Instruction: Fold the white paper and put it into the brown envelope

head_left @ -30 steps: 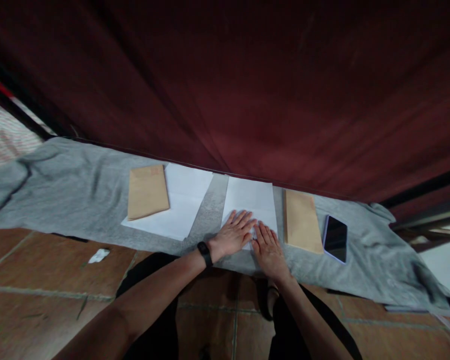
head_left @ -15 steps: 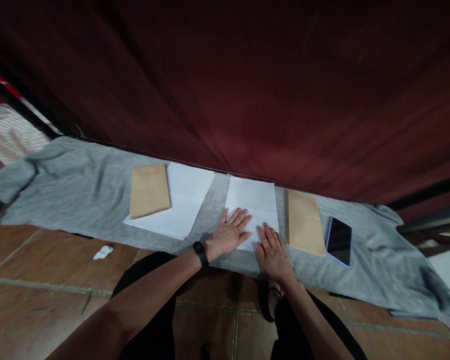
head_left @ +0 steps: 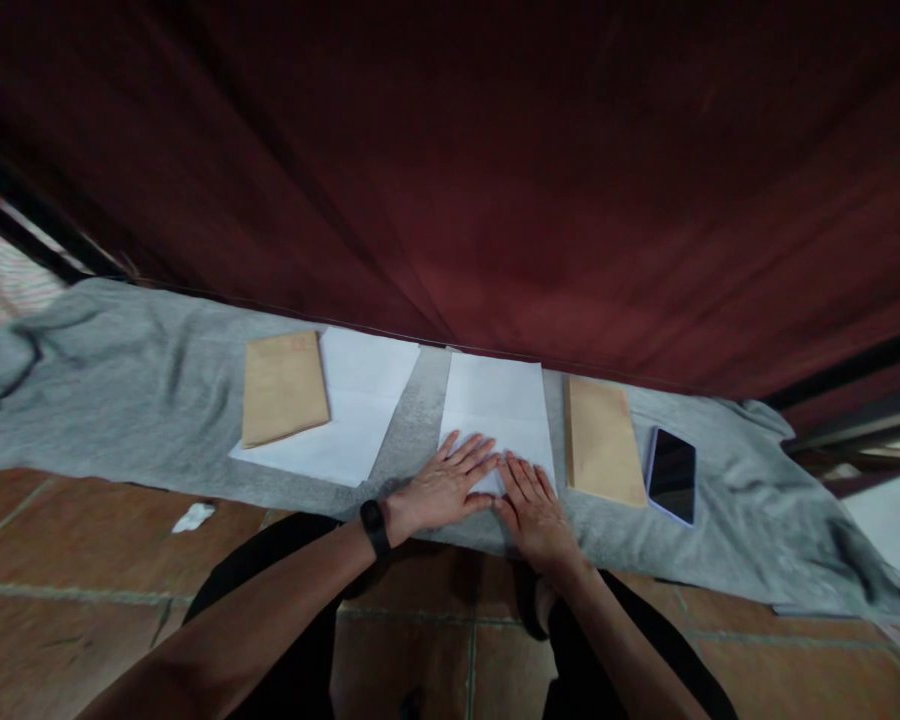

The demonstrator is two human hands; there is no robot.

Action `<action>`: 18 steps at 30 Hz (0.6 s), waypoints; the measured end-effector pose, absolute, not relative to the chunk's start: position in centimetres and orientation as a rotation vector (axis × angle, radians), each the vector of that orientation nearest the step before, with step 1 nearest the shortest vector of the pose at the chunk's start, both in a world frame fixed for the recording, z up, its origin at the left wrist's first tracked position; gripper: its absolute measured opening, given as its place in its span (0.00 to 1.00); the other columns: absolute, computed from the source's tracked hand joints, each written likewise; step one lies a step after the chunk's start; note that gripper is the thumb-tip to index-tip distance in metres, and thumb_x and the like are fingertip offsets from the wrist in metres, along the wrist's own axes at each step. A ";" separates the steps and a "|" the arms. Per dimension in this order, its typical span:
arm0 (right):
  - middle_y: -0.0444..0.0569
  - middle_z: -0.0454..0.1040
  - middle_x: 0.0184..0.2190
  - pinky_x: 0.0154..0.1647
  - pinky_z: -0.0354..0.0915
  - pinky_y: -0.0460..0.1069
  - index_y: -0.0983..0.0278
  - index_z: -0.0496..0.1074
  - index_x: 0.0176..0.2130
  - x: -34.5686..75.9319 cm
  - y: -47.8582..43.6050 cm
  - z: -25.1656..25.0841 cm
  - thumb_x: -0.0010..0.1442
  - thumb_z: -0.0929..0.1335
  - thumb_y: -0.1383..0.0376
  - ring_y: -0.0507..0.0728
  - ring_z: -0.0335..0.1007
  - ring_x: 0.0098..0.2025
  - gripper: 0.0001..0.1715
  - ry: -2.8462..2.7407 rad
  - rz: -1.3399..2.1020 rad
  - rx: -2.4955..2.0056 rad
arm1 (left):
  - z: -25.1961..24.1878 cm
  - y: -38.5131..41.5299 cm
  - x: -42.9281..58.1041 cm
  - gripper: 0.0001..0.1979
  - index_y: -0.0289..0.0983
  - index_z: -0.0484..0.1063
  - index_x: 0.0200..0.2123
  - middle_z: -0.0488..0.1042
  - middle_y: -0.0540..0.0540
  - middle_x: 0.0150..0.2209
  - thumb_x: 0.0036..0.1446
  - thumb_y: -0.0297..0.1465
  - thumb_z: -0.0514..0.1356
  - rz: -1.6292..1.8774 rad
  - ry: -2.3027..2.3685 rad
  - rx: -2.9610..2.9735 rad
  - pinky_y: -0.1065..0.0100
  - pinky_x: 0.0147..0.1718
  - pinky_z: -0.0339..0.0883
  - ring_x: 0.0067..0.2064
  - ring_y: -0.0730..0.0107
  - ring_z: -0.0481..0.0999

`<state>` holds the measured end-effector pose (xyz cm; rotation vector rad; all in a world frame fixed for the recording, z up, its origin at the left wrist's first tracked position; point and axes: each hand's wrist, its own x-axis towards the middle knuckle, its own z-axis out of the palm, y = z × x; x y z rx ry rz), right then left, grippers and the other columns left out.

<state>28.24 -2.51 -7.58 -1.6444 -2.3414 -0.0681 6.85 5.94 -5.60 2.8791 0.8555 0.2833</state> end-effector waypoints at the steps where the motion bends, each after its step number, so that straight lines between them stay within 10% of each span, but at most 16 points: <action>1: 0.55 0.53 0.71 0.70 0.52 0.62 0.63 0.46 0.72 28.3 -2.5 -7.6 0.72 0.58 0.56 0.62 0.51 0.71 0.35 -2.348 -0.060 -1.644 | -5.5 5.9 6.8 0.33 0.41 0.53 0.69 0.50 0.42 0.72 0.69 0.51 0.47 0.276 0.843 2.879 0.50 0.69 0.35 0.73 0.60 0.44; 18: 0.59 0.48 0.72 0.68 0.55 0.64 0.63 0.49 0.72 30.1 -2.6 -7.7 0.70 0.62 0.53 0.65 0.49 0.72 0.38 -2.384 0.014 -1.610 | -3.2 4.4 6.4 0.22 0.35 0.64 0.61 0.65 0.37 0.65 0.67 0.36 0.55 0.151 0.827 2.902 0.55 0.66 0.47 0.68 0.56 0.60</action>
